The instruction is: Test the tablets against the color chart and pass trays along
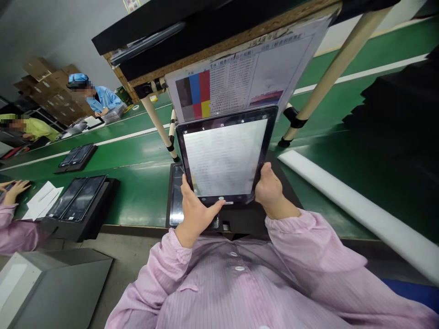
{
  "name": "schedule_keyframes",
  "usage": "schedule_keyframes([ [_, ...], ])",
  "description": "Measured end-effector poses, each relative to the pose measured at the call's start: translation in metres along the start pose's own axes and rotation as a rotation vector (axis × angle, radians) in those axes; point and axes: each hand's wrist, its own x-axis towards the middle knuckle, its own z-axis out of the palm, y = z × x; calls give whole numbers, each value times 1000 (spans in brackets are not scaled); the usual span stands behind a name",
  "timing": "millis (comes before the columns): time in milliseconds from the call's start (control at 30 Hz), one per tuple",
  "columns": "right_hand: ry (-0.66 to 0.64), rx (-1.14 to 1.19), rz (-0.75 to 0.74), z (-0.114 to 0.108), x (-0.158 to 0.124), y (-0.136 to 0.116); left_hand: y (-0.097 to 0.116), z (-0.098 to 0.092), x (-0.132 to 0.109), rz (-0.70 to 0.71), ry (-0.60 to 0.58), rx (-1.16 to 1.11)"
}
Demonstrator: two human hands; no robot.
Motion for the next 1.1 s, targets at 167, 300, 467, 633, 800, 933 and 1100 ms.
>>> schedule_keyframes([
  [167,7,-8,-4,-2,1,4,-3,3,-2,22,13,3],
  [300,0,-1,-4,-5,1,11,-6,4,-2,49,13,20],
  [467,-9,1,-12,-6,1,14,-7,6,-3,47,35,42],
  [633,1,-24,-31,-8,2,15,-4,6,-3,-4,18,34],
  [800,-14,-35,-50,-10,3,16,-4,6,-5,-18,23,10],
  [933,-40,-15,-67,-9,1,11,-15,-1,-6,27,33,-227],
  [1100,-151,-6,-117,-9,-16,-19,-17,-20,2,-235,8,-946],
])
